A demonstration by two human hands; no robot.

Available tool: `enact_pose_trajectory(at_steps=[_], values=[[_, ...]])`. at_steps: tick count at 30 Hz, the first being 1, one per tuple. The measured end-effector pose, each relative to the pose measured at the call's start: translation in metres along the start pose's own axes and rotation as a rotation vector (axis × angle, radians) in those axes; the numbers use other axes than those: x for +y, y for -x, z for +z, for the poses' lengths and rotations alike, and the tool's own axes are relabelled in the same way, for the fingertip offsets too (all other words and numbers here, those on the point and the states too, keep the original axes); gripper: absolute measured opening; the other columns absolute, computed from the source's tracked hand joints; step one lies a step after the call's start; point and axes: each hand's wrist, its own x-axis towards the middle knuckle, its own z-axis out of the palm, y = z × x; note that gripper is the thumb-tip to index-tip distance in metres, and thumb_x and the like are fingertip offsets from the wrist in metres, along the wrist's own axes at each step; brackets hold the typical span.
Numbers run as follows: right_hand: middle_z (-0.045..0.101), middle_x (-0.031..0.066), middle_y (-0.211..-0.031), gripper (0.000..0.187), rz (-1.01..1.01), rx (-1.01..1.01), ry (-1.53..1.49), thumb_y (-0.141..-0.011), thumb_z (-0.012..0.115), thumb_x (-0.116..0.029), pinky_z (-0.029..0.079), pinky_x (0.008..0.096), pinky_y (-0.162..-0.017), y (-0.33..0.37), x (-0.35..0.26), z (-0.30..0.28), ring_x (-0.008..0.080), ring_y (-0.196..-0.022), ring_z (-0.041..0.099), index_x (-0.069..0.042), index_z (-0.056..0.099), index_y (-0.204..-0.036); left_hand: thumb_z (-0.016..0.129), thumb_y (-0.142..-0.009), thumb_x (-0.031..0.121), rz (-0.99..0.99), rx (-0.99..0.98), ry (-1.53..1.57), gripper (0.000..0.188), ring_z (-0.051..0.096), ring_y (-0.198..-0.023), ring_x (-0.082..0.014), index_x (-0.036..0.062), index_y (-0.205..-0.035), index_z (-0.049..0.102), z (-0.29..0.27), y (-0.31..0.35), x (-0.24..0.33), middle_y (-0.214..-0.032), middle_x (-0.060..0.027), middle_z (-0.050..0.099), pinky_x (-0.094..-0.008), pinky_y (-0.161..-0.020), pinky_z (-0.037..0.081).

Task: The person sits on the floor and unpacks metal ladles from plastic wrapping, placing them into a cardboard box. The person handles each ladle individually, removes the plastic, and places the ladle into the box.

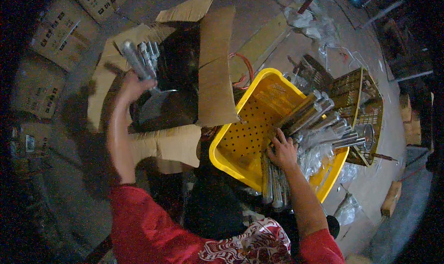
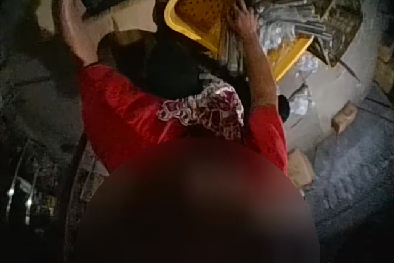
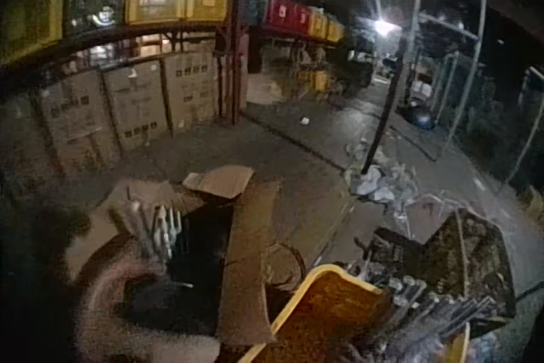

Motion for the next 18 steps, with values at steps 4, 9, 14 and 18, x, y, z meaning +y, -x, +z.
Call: enact_pose_trajectory(at_steps=[4, 9, 14, 18], values=[[0.032, -0.0039, -0.161, 0.056, 0.009, 0.017, -0.006, -0.085, 0.066, -0.05, 0.045, 0.0681, -0.091, 0.002, 0.003, 0.005, 0.0417, -0.119, 0.055, -0.026, 0.059, -0.135, 0.081, -0.08, 0.025, 0.033, 0.221, -0.098, 0.036, 0.069, -0.095, -0.0233, 0.0033, -0.107, 0.07, -0.059, 0.106, 0.086, -0.102, -0.0117, 0.073, -0.037, -0.087, 0.053], [0.033, -0.0002, -0.16, 0.053, 0.015, -0.009, -0.026, -0.087, 0.062, -0.046, 0.045, 0.0666, -0.092, 0.003, 0.003, 0.004, 0.0429, -0.123, 0.053, -0.028, 0.057, -0.137, 0.081, -0.08, 0.023, 0.305, 0.482, 0.057, 0.034, 0.068, -0.094, -0.0214, 0.0036, -0.105, 0.07, -0.096, 0.178, 0.164, -0.101, -0.0107, 0.073, -0.0356, -0.086, 0.053], [0.032, 0.0011, -0.16, 0.053, 0.014, -0.036, -0.055, -0.088, 0.062, -0.047, 0.043, 0.0672, -0.094, 0.002, 0.005, 0.003, 0.0424, -0.124, 0.053, -0.026, 0.056, -0.136, 0.081, -0.08, 0.022, 0.633, 0.573, 0.274, 0.032, 0.068, -0.093, -0.0194, 0.0039, -0.104, 0.069, -0.083, 0.21, 0.219, -0.101, -0.0097, 0.072, -0.0342, -0.085, 0.053], [0.031, 0.0006, -0.161, 0.057, 0.001, -0.044, -0.099, -0.085, 0.064, -0.048, 0.041, 0.0667, -0.096, -0.001, 0.011, 0.01, 0.0414, -0.124, 0.052, -0.028, 0.055, -0.138, 0.081, -0.081, 0.021, 0.809, 0.446, 0.445, 0.03, 0.068, -0.092, -0.0178, 0.0042, -0.103, 0.069, -0.034, 0.208, 0.246, -0.1, -0.0089, 0.072, -0.0331, -0.085, 0.053]])
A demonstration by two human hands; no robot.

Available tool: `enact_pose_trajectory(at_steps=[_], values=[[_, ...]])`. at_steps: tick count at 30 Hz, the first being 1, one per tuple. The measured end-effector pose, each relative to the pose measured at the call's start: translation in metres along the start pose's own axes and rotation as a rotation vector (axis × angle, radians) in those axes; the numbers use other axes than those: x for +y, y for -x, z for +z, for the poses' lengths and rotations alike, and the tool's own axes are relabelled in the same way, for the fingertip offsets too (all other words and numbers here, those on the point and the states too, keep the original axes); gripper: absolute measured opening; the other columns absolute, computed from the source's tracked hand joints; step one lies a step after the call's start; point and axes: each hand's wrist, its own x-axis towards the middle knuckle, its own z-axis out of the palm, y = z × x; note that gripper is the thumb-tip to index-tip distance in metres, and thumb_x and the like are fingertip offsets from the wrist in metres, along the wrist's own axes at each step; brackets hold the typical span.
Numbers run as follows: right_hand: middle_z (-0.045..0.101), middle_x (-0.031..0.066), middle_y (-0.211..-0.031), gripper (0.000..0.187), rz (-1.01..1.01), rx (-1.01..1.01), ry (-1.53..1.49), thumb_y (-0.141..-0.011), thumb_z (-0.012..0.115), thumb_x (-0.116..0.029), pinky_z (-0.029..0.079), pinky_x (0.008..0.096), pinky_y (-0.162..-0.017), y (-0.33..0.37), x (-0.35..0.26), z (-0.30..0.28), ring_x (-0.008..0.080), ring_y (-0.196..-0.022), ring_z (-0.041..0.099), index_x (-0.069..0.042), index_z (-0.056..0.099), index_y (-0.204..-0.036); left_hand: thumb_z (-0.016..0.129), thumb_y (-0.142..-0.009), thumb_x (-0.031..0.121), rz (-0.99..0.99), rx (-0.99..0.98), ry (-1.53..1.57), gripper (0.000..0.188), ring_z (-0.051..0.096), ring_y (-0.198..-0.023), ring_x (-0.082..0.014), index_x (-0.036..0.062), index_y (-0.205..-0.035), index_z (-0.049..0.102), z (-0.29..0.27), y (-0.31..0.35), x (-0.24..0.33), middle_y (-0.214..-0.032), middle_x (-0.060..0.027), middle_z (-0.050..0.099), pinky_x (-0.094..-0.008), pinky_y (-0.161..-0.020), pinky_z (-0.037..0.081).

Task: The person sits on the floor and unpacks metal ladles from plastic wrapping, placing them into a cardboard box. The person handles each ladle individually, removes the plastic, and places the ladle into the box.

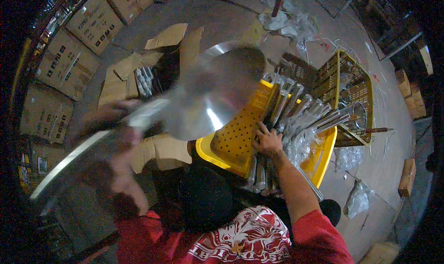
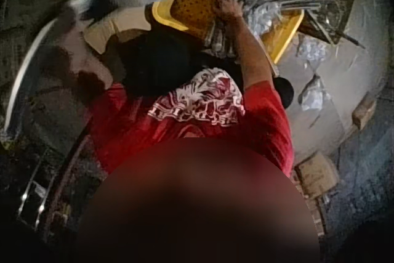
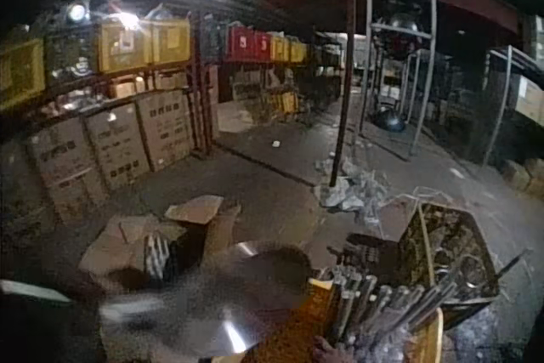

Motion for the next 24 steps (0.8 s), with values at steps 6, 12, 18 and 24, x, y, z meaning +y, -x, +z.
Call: enact_pose_trajectory(at_steps=[6, 12, 18, 24], values=[[0.032, -0.0001, -0.161, 0.061, -0.02, 0.021, 0.095, -0.082, 0.068, -0.052, 0.041, 0.0661, -0.095, 0.001, 0.006, 0.008, 0.0396, -0.124, 0.052, -0.029, 0.056, -0.137, 0.078, -0.084, 0.014, -0.374, -0.37, 0.021, 0.023, 0.066, -0.089, -0.0216, 0.0052, -0.102, 0.067, 0.095, 0.056, -0.051, -0.098, -0.0096, 0.069, -0.0343, -0.082, 0.055], [0.033, -0.0021, -0.16, 0.063, 0.039, 0.002, 0.032, -0.083, 0.066, -0.05, 0.042, 0.0657, -0.094, 0.002, -0.006, -0.008, 0.039, -0.123, 0.054, -0.026, 0.052, -0.139, 0.079, -0.083, 0.026, -0.596, -0.437, -0.071, 0.026, 0.066, -0.081, -0.0242, 0.006, -0.095, 0.067, 0.137, 0.103, -0.109, -0.089, -0.0102, 0.067, -0.0372, -0.075, 0.053], [0.031, -0.0024, -0.162, 0.071, 0.028, -0.015, 0.065, -0.085, 0.063, -0.052, 0.044, 0.0637, -0.094, 0.004, -0.008, -0.013, 0.039, -0.121, 0.055, -0.021, 0.043, -0.146, 0.079, -0.084, 0.027, -0.337, -0.562, 0.083, 0.03, 0.066, -0.085, -0.0303, 0.0045, -0.097, 0.065, 0.143, 0.126, -0.109, -0.09, -0.012, 0.066, -0.0389, -0.079, 0.053], [0.027, -0.0048, -0.164, 0.077, 0.094, -0.103, 0.088, -0.089, 0.055, -0.064, 0.041, 0.0657, -0.098, -0.001, -0.009, -0.013, 0.0388, -0.128, 0.05, -0.03, 0.032, -0.155, 0.08, -0.081, 0.027, -0.526, -0.797, 0.105, 0.033, 0.063, -0.093, -0.0317, 0.0046, -0.1, 0.064, 0.157, 0.147, -0.11, -0.101, -0.015, 0.062, -0.0395, -0.08, 0.051]])
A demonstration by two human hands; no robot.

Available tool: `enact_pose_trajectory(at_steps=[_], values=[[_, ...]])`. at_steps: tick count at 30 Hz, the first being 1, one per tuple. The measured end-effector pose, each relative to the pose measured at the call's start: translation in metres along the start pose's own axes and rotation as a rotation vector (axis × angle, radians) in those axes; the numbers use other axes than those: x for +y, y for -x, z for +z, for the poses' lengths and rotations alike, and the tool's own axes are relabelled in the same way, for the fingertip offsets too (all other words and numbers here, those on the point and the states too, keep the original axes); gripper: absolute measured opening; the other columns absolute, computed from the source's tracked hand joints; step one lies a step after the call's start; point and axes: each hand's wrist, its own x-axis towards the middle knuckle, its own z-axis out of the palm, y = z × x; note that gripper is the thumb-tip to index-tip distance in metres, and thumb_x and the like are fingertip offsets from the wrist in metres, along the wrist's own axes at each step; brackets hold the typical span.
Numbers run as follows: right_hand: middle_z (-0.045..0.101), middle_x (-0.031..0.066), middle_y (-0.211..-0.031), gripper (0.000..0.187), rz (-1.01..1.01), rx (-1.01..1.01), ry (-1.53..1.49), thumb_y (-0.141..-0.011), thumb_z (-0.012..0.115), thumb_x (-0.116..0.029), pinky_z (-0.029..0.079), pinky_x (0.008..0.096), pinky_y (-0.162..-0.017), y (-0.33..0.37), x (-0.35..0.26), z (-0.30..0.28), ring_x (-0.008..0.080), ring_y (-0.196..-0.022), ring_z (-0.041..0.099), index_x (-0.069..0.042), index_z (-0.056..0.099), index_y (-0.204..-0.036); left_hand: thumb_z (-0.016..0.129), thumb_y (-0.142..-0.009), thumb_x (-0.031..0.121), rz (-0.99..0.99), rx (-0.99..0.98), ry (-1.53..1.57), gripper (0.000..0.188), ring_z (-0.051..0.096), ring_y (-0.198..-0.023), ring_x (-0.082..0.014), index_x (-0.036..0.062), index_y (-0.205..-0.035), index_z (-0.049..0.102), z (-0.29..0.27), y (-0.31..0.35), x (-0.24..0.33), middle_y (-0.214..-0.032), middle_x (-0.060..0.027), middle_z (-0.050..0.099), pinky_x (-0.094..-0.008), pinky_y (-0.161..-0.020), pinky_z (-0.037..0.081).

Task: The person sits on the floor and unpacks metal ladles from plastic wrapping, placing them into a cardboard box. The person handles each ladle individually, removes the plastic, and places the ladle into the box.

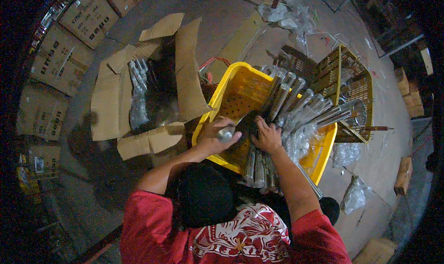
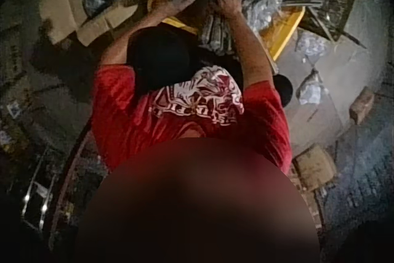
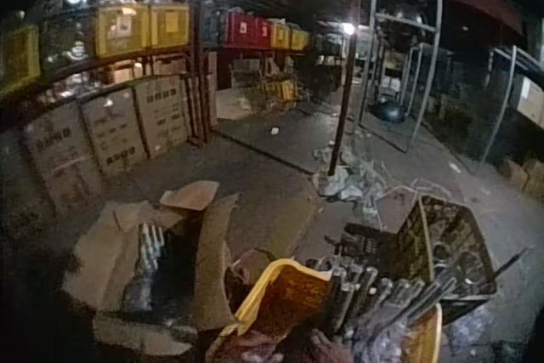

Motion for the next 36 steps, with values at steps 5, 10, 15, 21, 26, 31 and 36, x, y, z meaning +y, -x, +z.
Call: enact_pose_trajectory(at_steps=[5, 10, 15, 21, 26, 31, 36], values=[[0.034, -0.0023, -0.159, 0.072, -0.077, 0.115, -0.065, -0.089, 0.061, -0.047, 0.045, 0.0639, -0.094, 0.009, -0.003, -0.011, 0.0407, -0.118, 0.057, -0.037, 0.031, -0.153, 0.078, -0.081, 0.024, 0.28, -0.249, 0.117, 0.033, 0.061, -0.097, -0.0306, 0.0071, -0.104, 0.062, 0.024, -0.003, -0.034, -0.102, -0.0138, 0.06, -0.0379, -0.081, 0.049], [0.034, -0.0028, -0.159, 0.056, -0.07, 0.072, -0.022, -0.089, 0.061, -0.045, 0.045, 0.0647, -0.094, 0.007, -0.004, -0.009, 0.0398, -0.12, 0.056, -0.037, 0.047, -0.144, 0.064, -0.087, 0.013, 0.479, -0.604, 0.245, 0.027, 0.057, -0.106, -0.0299, 0.0077, -0.113, 0.061, 0.044, -0.004, -0.064, -0.112, -0.0125, 0.058, -0.04, -0.092, 0.045], [0.032, -0.0043, -0.161, 0.05, -0.068, 0.116, -0.045, -0.09, 0.059, -0.047, 0.044, 0.0663, -0.095, 0.003, 0.001, 0.002, 0.0402, -0.122, 0.054, -0.031, 0.055, -0.137, 0.046, -0.097, 0.013, 0.463, -0.728, 0.39, 0.028, 0.055, -0.112, -0.0304, 0.0073, -0.12, 0.061, 0.041, -0.005, -0.054, -0.115, -0.0135, 0.057, -0.0387, -0.097, 0.043], [0.033, -0.003, -0.159, 0.049, -0.085, 0.124, -0.038, -0.089, 0.06, -0.033, 0.046, 0.067, -0.092, 0.003, 0.002, -0.001, 0.0387, -0.119, 0.056, -0.026, 0.053, -0.137, 0.05, -0.091, 0.01, 0.426, -0.829, -0.11, 0.028, 0.055, -0.113, -0.033, 0.0058, -0.116, 0.061, 0.028, -0.019, -0.018, -0.111, -0.0147, 0.061, -0.0423, -0.103, 0.043], [0.033, -0.0042, -0.16, 0.059, -0.082, 0.101, -0.076, -0.09, 0.057, -0.025, 0.044, 0.0683, -0.092, -0.004, 0.01, 0.006, 0.0356, -0.121, 0.056, -0.024, 0.041, -0.147, 0.055, -0.085, 0.006, 0.62, -0.791, -0.205, 0.033, 0.058, -0.114, -0.0372, 0.0061, -0.118, 0.061, 0.05, -0.023, -0.009, -0.113, -0.0162, 0.062, -0.0516, -0.114, 0.035], [0.032, -0.0054, -0.161, 0.067, -0.101, 0.141, -0.056, -0.092, 0.056, -0.027, 0.044, 0.0681, -0.092, -0.009, 0.018, 0.027, 0.0331, -0.123, 0.055, -0.027, 0.031, -0.155, 0.057, -0.079, -0.005, 0.633, -0.773, -0.148, 0.039, 0.06, -0.115, -0.0366, 0.0055, -0.117, 0.061, 0.062, -0.023, -0.011, -0.109, -0.0158, 0.063, -0.0542, -0.117, 0.033], [0.038, 0.0006, -0.158, 0.069, -0.102, 0.088, -0.047, -0.094, 0.055, -0.024, 0.047, 0.0662, -0.089, -0.008, 0.015, 0.014, 0.0339, -0.12, 0.057, -0.031, 0.026, -0.156, 0.062, -0.075, -0.007, 0.689, -0.932, -0.23, 0.046, 0.059, -0.116, -0.0357, 0.0053, -0.118, 0.06, 0.062, -0.023, -0.012, -0.112, -0.0161, 0.063, -0.0574, -0.116, 0.032]])
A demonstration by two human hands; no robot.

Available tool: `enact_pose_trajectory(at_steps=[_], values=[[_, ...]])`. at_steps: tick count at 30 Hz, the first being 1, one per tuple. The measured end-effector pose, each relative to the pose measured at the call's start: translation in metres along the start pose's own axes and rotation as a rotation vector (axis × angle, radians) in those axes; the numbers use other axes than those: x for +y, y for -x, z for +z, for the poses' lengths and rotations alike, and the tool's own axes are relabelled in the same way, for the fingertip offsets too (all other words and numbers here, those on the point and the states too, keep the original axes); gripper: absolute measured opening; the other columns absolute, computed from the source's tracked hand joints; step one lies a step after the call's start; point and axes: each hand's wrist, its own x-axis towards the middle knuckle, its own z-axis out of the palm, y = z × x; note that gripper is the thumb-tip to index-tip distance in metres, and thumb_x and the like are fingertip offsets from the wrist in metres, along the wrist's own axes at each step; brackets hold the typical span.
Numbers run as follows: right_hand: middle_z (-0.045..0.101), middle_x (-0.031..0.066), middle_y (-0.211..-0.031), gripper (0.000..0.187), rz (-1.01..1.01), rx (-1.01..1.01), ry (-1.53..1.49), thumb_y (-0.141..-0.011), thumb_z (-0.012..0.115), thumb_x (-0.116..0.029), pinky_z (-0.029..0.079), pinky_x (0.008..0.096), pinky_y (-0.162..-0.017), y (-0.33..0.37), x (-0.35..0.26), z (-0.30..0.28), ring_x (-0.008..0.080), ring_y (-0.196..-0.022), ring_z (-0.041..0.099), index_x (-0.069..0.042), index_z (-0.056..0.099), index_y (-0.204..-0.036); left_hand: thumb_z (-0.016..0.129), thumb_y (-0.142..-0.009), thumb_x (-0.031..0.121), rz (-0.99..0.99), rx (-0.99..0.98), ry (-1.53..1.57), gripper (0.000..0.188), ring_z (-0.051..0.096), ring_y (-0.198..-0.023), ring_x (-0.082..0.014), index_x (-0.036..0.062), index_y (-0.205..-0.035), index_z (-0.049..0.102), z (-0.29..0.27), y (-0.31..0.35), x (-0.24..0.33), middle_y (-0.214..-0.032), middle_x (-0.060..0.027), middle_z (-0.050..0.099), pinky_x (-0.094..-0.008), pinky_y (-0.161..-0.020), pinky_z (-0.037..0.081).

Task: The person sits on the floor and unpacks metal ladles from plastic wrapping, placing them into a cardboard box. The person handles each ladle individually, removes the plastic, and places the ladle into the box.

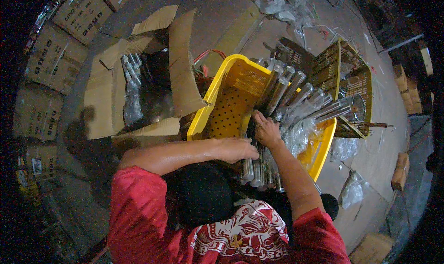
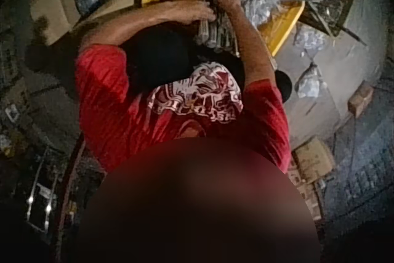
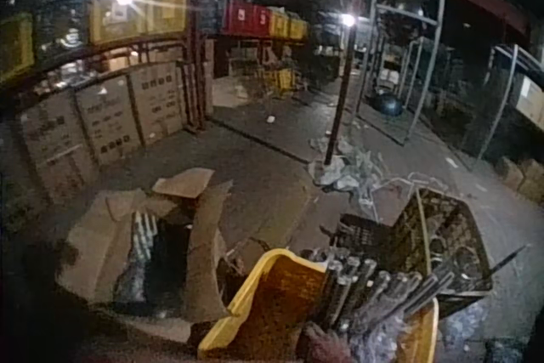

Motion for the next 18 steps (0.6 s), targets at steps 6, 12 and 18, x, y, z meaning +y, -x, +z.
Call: enact_pose_trajectory(at_steps=[6, 12, 18], values=[[0.033, 0.0096, -0.159, 0.073, 0.074, -0.163, -0.048, -0.089, 0.054, -0.015, 0.053, 0.0526, -0.093, -0.009, -0.017, -0.037, 0.0408, -0.119, 0.058, -0.041, 0.029, -0.153, 0.07, -0.065, -0.004, 0.052, 0.015, -0.011, 0.062, 0.057, -0.121, -0.0361, 0.0055, -0.125, 0.058, 0.007, -0.008, -0.005, -0.116, -0.0162, 0.063, -0.0575, -0.117, 0.031], [0.035, 0.0142, -0.155, 0.055, 0.06, -0.124, 0.049, -0.093, 0.052, -0.019, 0.052, 0.0501, -0.093, -0.02, -0.032, -0.038, 0.04, -0.121, 0.055, -0.038, 0.049, -0.145, 0.068, -0.071, -0.001, 0.024, 0.018, -0.009, 0.04, 0.061, -0.11, -0.0368, 0.0031, -0.11, 0.06, -0.002, -0.005, 0.0, -0.109, -0.0171, 0.064, -0.0513, -0.094, 0.046], [0.047, 0.0139, -0.146, 0.034, -0.251, -0.089, 0.417, -0.095, 0.054, -0.039, 0.042, 0.047, -0.103, -0.046, -0.037, -0.044, 0.0338, -0.131, 0.045, -0.027, 0.068, -0.124, 0.064, -0.073, 0.0, -0.127, -0.042, 0.051, 0.028, 0.063, -0.097, -0.0409, -0.0002, -0.101, 0.061, -0.001, -0.009, 0.003, -0.099, -0.0206, 0.066, -0.0523, -0.082, 0.05]])
